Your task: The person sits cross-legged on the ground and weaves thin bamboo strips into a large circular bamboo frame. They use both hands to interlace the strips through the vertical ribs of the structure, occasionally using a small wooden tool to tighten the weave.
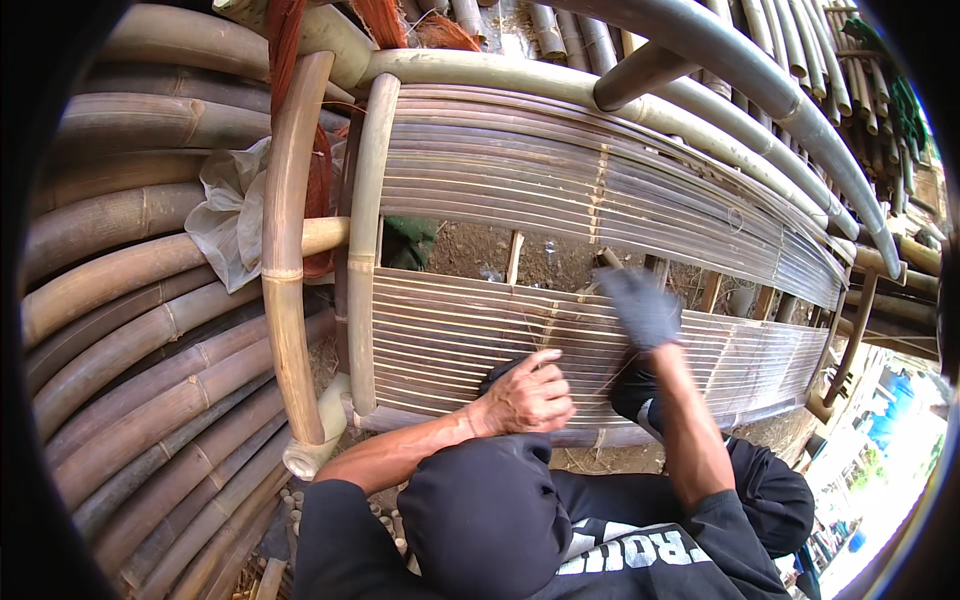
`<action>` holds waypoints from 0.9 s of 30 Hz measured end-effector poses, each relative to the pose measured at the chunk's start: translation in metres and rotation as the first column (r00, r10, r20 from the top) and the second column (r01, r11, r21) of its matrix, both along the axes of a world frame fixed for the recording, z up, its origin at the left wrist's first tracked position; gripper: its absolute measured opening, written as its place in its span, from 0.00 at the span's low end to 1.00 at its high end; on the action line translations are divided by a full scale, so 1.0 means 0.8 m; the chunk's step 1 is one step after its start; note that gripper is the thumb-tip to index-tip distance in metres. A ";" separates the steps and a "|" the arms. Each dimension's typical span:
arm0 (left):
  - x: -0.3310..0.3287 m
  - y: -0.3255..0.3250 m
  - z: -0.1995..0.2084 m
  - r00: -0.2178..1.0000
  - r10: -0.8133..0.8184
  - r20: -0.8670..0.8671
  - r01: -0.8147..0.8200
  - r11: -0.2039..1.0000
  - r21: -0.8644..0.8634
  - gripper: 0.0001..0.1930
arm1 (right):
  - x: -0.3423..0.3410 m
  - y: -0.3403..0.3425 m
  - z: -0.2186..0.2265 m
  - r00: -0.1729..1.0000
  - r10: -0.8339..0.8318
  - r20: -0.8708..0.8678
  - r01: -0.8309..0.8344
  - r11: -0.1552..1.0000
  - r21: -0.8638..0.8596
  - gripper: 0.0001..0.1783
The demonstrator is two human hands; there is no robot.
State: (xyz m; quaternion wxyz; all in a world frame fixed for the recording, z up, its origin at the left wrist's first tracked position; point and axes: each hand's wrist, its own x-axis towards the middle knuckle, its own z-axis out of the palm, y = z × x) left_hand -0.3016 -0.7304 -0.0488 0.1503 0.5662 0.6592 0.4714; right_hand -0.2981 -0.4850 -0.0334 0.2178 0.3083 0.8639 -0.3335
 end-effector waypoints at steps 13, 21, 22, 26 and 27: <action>-0.123 -0.052 -0.079 0.781 0.537 -0.320 -0.624 0.705 -0.338 0.13 | -0.082 -0.055 0.006 0.773 -0.629 -0.078 0.063 0.198 -0.978 0.14; -0.116 -0.053 -0.116 0.741 0.567 -0.359 -0.670 0.660 -0.340 0.13 | -0.073 -0.086 0.022 0.758 0.579 0.300 -0.590 0.805 -0.060 0.25; -0.117 -0.053 -0.115 0.742 0.566 -0.360 -0.668 0.671 -0.322 0.13 | -0.056 -0.105 0.029 0.766 0.547 0.337 -0.545 0.831 -0.112 0.25; -0.120 -0.051 -0.112 0.748 0.561 -0.355 -0.663 0.662 -0.350 0.14 | -0.050 -0.160 0.028 0.954 0.299 0.001 -0.282 0.903 -0.323 0.26; -0.121 -0.049 -0.113 0.749 0.558 -0.357 -0.662 0.662 -0.353 0.14 | -0.050 -0.158 0.028 0.964 0.261 -0.043 -0.259 0.899 -0.353 0.26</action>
